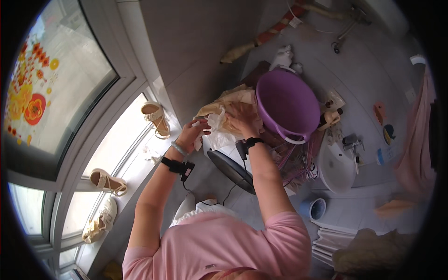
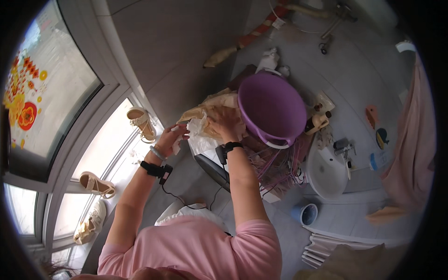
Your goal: The person cleans a white power strip with a tissue, then moves to a balcony area to wipe the window sill. They proceed to clean several pairs of shoes, including beige flats and white sneakers, using a tissue. Finally, the person places the cleaned white sneakers into a shoebox and closes the lid.
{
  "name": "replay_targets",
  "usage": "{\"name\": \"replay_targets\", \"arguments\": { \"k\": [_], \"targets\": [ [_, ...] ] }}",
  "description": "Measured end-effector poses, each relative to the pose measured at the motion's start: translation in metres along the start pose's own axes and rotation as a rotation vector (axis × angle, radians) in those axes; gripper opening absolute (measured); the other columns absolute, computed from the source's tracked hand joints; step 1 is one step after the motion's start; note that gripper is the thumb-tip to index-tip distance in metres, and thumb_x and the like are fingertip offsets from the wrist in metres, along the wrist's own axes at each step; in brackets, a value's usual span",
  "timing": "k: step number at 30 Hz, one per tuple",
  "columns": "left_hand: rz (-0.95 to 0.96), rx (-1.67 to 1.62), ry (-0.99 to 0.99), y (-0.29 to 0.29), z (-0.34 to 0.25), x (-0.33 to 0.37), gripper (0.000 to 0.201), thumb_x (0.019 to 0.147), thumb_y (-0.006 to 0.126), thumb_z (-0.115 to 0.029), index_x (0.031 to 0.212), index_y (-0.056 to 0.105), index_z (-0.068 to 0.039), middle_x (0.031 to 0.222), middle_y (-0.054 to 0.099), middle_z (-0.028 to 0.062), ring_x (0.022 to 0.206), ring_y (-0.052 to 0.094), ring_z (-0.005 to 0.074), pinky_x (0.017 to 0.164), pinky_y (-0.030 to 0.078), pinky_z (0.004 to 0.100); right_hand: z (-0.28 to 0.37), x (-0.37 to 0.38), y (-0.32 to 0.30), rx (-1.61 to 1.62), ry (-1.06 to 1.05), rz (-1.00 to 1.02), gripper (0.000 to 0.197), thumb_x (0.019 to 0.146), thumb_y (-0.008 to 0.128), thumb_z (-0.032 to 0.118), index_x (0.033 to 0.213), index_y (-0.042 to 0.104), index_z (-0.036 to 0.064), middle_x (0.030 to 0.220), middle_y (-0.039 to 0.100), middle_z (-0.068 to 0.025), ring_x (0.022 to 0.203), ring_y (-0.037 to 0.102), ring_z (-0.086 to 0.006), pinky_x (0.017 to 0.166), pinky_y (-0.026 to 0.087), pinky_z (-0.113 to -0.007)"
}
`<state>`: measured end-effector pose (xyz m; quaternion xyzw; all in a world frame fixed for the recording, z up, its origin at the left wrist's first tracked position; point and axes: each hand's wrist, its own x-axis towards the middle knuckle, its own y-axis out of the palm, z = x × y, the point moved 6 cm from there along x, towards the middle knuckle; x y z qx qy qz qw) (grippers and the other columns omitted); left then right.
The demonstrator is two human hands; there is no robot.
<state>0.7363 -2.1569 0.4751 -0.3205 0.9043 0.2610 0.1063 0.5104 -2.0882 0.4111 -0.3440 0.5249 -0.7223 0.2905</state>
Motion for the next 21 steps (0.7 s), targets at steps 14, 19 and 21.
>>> {"name": "replay_targets", "arguments": {
  "k": [14, 19, 21],
  "targets": [
    [-0.041, -0.198, 0.026, -0.003, 0.029, -0.009, 0.013, 0.092, 0.058, -0.014, 0.103, 0.057, -0.006, 0.094, 0.061, 0.0047, 0.088, 0.062, 0.0165, 0.076, 0.051, 0.027, 0.001, -0.021, -0.069, 0.108, 0.078, -0.185, 0.058, 0.092, 0.039, 0.057, 0.129, 0.057, 0.0155, 0.147, 0.034, -0.0148, 0.137, 0.025, -0.0379, 0.109, 0.016, -0.057],
    [-0.086, -0.246, 0.017, -0.029, 0.04, -0.054, 0.016, 0.091, 0.061, -0.019, 0.104, 0.059, -0.009, 0.093, 0.061, 0.0023, 0.085, 0.062, 0.0144, 0.067, 0.05, 0.025, 0.024, -0.075, -0.099, 0.265, -0.113, -0.526, 0.039, 0.091, 0.057, 0.035, 0.12, 0.059, 0.0086, 0.133, 0.048, -0.0158, 0.125, 0.042, -0.0367, 0.101, 0.031, -0.053],
    [-0.134, -0.247, 0.012, -0.044, 0.041, -0.082, 0.017, 0.091, 0.062, -0.022, 0.104, 0.059, -0.011, 0.093, 0.062, 0.0012, 0.084, 0.062, 0.0135, 0.062, 0.049, 0.0242, 0.032, -0.104, -0.108, 0.336, -0.198, -0.635, 0.032, 0.091, 0.06, 0.026, 0.115, 0.06, 0.006, 0.125, 0.054, -0.0157, 0.116, 0.049, -0.0364, 0.096, 0.038, -0.05]
  ]
}}
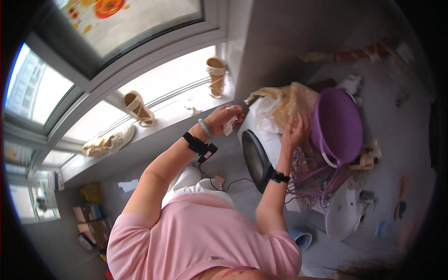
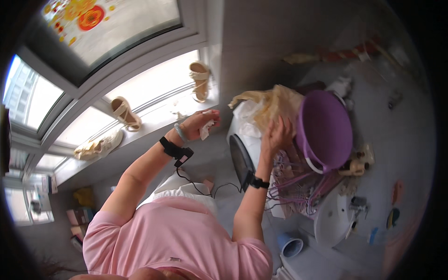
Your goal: The person cleans a white power strip with a tissue, then moves to a balcony area to wipe the window sill. They proceed to clean several pairs of shoes, including beige flats and white sneakers, using a tissue. Finally, the person places the cleaned white sneakers into a shoebox and closes the lid.
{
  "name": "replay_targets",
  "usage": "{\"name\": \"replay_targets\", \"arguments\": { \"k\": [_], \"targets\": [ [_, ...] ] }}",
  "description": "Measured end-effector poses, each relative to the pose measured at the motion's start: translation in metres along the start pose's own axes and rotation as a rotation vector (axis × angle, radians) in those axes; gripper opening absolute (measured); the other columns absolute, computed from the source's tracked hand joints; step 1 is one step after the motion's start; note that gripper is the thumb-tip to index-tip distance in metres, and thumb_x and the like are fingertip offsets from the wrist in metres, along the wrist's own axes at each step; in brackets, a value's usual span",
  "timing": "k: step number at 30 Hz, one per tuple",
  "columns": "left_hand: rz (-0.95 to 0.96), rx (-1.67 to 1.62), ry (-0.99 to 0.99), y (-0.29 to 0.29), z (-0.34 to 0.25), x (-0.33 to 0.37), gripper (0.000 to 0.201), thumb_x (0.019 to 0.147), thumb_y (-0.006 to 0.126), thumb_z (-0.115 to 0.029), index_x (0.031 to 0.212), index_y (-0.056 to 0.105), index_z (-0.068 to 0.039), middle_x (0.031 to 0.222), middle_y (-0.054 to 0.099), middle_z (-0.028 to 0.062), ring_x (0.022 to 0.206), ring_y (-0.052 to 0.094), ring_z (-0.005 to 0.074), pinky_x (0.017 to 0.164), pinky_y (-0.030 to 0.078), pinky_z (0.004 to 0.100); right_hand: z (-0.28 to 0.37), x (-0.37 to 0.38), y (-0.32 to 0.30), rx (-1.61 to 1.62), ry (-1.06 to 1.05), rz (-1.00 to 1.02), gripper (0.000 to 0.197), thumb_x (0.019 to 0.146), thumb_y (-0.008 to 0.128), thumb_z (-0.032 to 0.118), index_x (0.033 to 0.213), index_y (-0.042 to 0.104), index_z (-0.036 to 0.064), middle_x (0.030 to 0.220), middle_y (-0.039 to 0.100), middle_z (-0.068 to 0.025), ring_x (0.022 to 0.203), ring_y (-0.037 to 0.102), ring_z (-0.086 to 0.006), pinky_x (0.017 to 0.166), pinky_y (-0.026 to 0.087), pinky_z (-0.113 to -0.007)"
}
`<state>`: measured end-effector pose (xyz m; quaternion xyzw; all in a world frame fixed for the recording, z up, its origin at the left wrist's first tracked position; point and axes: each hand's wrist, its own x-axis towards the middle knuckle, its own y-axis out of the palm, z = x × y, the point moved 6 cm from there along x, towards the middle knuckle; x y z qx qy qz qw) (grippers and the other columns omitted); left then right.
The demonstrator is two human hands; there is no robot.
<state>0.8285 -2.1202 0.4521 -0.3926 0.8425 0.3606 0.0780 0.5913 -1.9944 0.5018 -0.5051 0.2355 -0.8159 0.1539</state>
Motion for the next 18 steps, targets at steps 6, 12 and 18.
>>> {"name": "replay_targets", "arguments": {
  "k": [6, 12, 18],
  "targets": [
    [-0.161, -0.16, 0.091, -0.073, -0.015, -0.078, 0.015, 0.09, 0.065, -0.026, 0.095, 0.059, -0.013, 0.084, 0.06, -0.0032, 0.073, 0.06, 0.0081, 0.054, 0.045, 0.0193, 0.042, -0.068, -0.027, 0.19, 0.014, 0.11, 0.013, 0.09, 0.061, 0.009, 0.093, 0.067, -0.0017, 0.1, 0.065, -0.0143, 0.095, 0.061, -0.0311, 0.084, 0.047, -0.041],
    [-0.321, -0.604, 0.273, -0.175, -0.007, -0.174, 0.016, 0.089, 0.068, -0.024, 0.092, 0.058, -0.012, 0.077, 0.057, -0.0039, 0.068, 0.057, 0.0072, 0.05, 0.045, 0.0165, 0.046, -0.13, -0.021, 0.365, 0.362, 0.363, 0.026, 0.091, 0.062, 0.022, 0.095, 0.068, -0.0029, 0.085, 0.069, -0.013, 0.072, 0.064, -0.0245, 0.064, 0.05, -0.034],
    [-0.367, -0.829, 0.542, -0.278, 0.015, -0.298, 0.015, 0.088, 0.068, -0.022, 0.092, 0.058, -0.011, 0.073, 0.057, -0.0019, 0.063, 0.056, 0.0089, 0.048, 0.045, 0.0181, 0.136, -0.169, 0.018, 0.526, 0.323, 0.632, 0.03, 0.094, 0.058, 0.025, 0.095, 0.067, -0.0037, 0.086, 0.071, -0.0126, 0.081, 0.068, -0.0192, 0.074, 0.052, -0.03]
  ]
}}
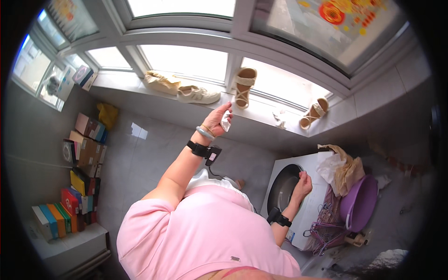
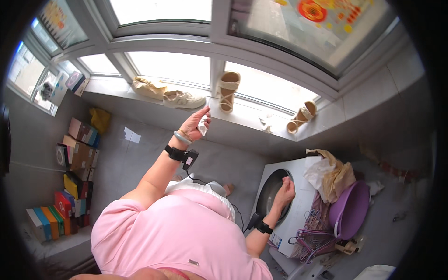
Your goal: The person cleans a white power strip with a tissue, then moves to a balcony area to wipe the window sill. They proceed to clean several pairs of shoes, including beige flats and white sneakers, using a tissue. Finally, the person places the cleaned white sneakers into a shoebox and closes the lid.
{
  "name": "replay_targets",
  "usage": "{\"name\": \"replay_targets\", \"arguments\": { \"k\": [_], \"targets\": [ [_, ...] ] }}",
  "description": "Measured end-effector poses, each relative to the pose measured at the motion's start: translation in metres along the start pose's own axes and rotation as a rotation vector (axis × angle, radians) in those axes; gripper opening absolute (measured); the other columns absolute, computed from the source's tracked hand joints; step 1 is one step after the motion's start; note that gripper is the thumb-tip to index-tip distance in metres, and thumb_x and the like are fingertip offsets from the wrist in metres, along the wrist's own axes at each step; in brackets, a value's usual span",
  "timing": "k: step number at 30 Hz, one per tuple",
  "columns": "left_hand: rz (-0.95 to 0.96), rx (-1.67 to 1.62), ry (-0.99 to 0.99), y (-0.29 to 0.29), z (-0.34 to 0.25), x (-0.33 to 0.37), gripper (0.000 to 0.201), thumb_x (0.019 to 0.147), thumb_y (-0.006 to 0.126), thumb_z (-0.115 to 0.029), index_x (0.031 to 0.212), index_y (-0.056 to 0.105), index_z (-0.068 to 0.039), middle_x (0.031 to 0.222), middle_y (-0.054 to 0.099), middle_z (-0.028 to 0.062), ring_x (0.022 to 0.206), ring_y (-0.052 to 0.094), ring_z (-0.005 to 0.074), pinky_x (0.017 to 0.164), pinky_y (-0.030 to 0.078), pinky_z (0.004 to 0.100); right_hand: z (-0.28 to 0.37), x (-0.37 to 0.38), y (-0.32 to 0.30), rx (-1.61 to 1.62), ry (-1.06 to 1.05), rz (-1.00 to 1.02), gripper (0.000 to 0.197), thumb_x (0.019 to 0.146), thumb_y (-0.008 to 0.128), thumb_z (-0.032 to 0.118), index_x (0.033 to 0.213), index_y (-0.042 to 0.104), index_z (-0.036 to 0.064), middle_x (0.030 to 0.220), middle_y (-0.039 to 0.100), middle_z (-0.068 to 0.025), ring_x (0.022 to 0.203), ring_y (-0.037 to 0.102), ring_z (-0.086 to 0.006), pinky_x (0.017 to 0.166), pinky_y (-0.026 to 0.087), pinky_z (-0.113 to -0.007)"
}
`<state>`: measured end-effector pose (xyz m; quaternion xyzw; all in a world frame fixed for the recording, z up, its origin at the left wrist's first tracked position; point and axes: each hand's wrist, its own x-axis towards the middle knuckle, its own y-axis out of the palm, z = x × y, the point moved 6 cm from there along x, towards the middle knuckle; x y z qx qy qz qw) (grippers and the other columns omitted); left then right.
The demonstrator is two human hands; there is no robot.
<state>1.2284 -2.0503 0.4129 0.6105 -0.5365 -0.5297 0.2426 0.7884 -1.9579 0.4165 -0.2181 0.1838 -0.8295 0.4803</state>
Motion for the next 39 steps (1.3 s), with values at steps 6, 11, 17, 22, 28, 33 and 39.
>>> {"name": "replay_targets", "arguments": {
  "k": [6, 11, 17, 22, 28, 33, 39],
  "targets": [
    [-0.136, -0.126, 0.215, -0.117, -0.123, -0.1, 0.013, 0.09, 0.066, -0.022, 0.089, 0.059, -0.012, 0.071, 0.057, -0.0022, 0.061, 0.056, 0.0097, 0.046, 0.046, 0.0186, 0.144, -0.06, 0.193, -0.005, -0.316, 0.409, 0.023, 0.092, 0.057, 0.021, 0.096, 0.068, 0.0007, 0.085, 0.07, -0.0142, 0.078, 0.068, -0.024, 0.073, 0.052, -0.032],
    [-0.196, -0.2, 0.328, -0.185, -0.197, -0.175, 0.013, 0.091, 0.065, -0.023, 0.09, 0.058, -0.011, 0.073, 0.057, -0.0019, 0.062, 0.055, 0.009, 0.046, 0.047, 0.0187, 0.24, -0.157, 0.351, 0.05, -0.497, 0.749, 0.018, 0.089, 0.061, 0.019, 0.097, 0.068, 0.005, 0.087, 0.068, -0.0138, 0.078, 0.067, -0.0274, 0.07, 0.051, -0.034],
    [-0.192, -0.314, 0.427, -0.228, -0.262, -0.226, 0.012, 0.092, 0.063, -0.022, 0.092, 0.059, -0.011, 0.073, 0.055, -0.0022, 0.063, 0.054, 0.0082, 0.047, 0.046, 0.018, 0.294, -0.239, 0.443, -0.02, -0.527, 1.115, 0.022, 0.087, 0.063, 0.021, 0.103, 0.068, 0.0076, 0.094, 0.07, -0.011, 0.085, 0.067, -0.0274, 0.078, 0.052, -0.035],
    [-0.218, -0.361, 0.489, -0.255, -0.3, -0.239, 0.011, 0.092, 0.062, -0.019, 0.096, 0.059, -0.009, 0.073, 0.055, -0.0018, 0.063, 0.054, 0.0084, 0.047, 0.045, 0.0176, 0.297, -0.227, 0.504, -0.107, -0.527, 1.193, 0.024, 0.087, 0.061, 0.023, 0.104, 0.068, 0.0083, 0.097, 0.07, -0.0116, 0.091, 0.067, -0.0281, 0.081, 0.052, -0.036],
    [-0.258, -0.302, 0.519, -0.263, -0.361, -0.228, 0.012, 0.092, 0.062, -0.017, 0.102, 0.059, -0.01, 0.075, 0.057, -0.0017, 0.063, 0.055, 0.0083, 0.046, 0.045, 0.0185, 0.323, -0.217, 0.59, -0.109, -0.53, 1.182, 0.024, 0.086, 0.061, 0.022, 0.104, 0.067, 0.0077, 0.093, 0.07, -0.0113, 0.091, 0.066, -0.0296, 0.081, 0.051, -0.039],
    [-0.319, -0.063, 0.46, -0.25, -0.409, -0.179, 0.017, 0.091, 0.063, -0.017, 0.107, 0.06, -0.012, 0.08, 0.06, -0.0017, 0.066, 0.058, 0.0086, 0.048, 0.048, 0.0185, 0.359, -0.203, 0.635, -0.097, -0.561, 1.072, 0.026, 0.083, 0.063, 0.019, 0.106, 0.065, 0.0067, 0.1, 0.066, -0.0134, 0.095, 0.064, -0.031, 0.083, 0.05, -0.041],
    [-0.354, 0.15, 0.245, -0.24, -0.422, -0.085, 0.026, 0.09, 0.064, -0.017, 0.115, 0.059, -0.01, 0.089, 0.062, -0.0007, 0.067, 0.06, 0.0091, 0.047, 0.048, 0.0183, 0.349, -0.162, 0.682, -0.155, -0.652, 0.855, 0.033, 0.077, 0.067, 0.011, 0.109, 0.061, 0.0071, 0.106, 0.059, -0.0152, 0.101, 0.059, -0.0319, 0.087, 0.048, -0.041]
  ]
}}
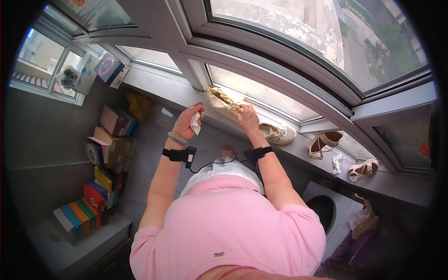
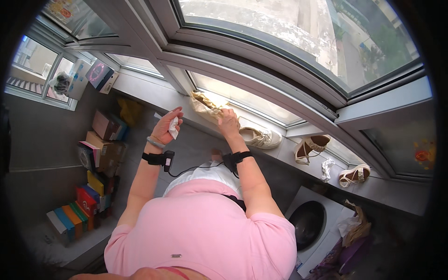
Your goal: The person cleans a white power strip with a tissue, then moves to a balcony area to wipe the window sill. They proceed to clean several pairs of shoes, including beige flats and white sneakers, using a tissue. Finally, the person places the cleaned white sneakers into a shoebox and closes the lid.
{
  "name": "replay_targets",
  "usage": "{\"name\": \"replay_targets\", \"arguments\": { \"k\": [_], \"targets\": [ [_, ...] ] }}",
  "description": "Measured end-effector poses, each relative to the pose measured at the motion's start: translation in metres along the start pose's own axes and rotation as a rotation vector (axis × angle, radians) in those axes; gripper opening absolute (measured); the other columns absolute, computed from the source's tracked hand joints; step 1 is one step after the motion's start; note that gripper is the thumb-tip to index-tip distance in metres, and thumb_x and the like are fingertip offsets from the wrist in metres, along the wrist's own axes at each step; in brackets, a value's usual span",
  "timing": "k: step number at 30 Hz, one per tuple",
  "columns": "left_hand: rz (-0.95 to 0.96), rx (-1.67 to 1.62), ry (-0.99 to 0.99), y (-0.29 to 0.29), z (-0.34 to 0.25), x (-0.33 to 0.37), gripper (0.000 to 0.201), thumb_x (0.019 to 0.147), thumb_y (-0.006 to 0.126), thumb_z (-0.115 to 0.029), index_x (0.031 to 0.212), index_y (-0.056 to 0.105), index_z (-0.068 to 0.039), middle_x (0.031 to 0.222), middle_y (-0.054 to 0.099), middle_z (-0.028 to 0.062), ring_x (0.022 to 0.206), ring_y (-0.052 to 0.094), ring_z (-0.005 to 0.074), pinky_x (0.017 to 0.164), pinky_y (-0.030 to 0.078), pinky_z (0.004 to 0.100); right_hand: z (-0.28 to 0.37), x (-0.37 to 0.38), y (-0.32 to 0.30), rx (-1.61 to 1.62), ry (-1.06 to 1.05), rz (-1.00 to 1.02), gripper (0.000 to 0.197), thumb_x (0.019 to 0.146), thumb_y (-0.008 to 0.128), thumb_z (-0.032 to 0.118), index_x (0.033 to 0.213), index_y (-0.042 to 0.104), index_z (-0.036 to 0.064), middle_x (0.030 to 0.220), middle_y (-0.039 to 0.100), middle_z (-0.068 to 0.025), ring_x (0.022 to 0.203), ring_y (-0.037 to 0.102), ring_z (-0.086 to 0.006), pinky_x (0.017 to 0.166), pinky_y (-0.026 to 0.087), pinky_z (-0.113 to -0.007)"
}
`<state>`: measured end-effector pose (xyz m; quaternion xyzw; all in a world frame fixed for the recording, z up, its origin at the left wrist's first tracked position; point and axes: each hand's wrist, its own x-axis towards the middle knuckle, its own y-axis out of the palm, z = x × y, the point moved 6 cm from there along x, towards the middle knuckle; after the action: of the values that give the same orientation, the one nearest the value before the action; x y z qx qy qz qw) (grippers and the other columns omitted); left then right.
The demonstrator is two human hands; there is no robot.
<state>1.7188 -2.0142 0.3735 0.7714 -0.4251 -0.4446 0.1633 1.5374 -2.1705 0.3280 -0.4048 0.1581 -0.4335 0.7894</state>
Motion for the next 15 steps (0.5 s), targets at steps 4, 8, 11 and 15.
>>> {"name": "replay_targets", "arguments": {
  "k": [4, 8, 11, 15],
  "targets": [
    [-0.016, 0.208, -0.066, 0.003, 0.015, 0.044, 0.038, 0.088, 0.065, -0.017, 0.123, 0.053, -0.008, 0.103, 0.063, 0.0024, 0.071, 0.061, 0.0095, 0.05, 0.047, 0.0188, -0.007, 0.014, 0.018, 0.003, -0.025, 0.116, 0.034, 0.075, 0.066, 0.009, 0.109, 0.062, 0.0084, 0.108, 0.057, -0.0127, 0.103, 0.055, -0.0311, 0.089, 0.047, -0.04],
    [-0.035, 0.433, -0.018, 0.005, 0.012, 0.082, 0.039, 0.087, 0.066, -0.017, 0.123, 0.055, -0.006, 0.105, 0.063, 0.0032, 0.074, 0.061, 0.0108, 0.054, 0.048, 0.0229, 0.014, 0.017, 0.022, 0.046, -0.091, 0.035, 0.036, 0.075, 0.068, 0.01, 0.111, 0.062, 0.0087, 0.108, 0.057, -0.0109, 0.102, 0.056, -0.0304, 0.088, 0.048, -0.039],
    [0.013, 0.566, -0.005, 0.005, 0.002, 0.106, 0.038, 0.086, 0.066, -0.016, 0.122, 0.057, -0.004, 0.101, 0.064, 0.0034, 0.072, 0.061, 0.0117, 0.057, 0.048, 0.0249, 0.016, 0.017, 0.033, -0.034, -0.018, 0.082, 0.033, 0.077, 0.067, 0.01, 0.109, 0.062, 0.0096, 0.107, 0.056, -0.01, 0.103, 0.056, -0.0293, 0.088, 0.048, -0.039],
    [0.107, 0.785, 0.047, 0.012, -0.011, 0.142, 0.04, 0.086, 0.065, -0.014, 0.123, 0.057, -0.002, 0.101, 0.063, 0.0043, 0.069, 0.06, 0.0121, 0.059, 0.049, 0.0257, 0.023, 0.003, 0.046, -0.013, -0.014, 0.115, 0.033, 0.078, 0.067, 0.01, 0.111, 0.063, 0.0115, 0.107, 0.054, -0.0098, 0.101, 0.057, -0.0291, 0.087, 0.049, -0.039]
  ]
}}
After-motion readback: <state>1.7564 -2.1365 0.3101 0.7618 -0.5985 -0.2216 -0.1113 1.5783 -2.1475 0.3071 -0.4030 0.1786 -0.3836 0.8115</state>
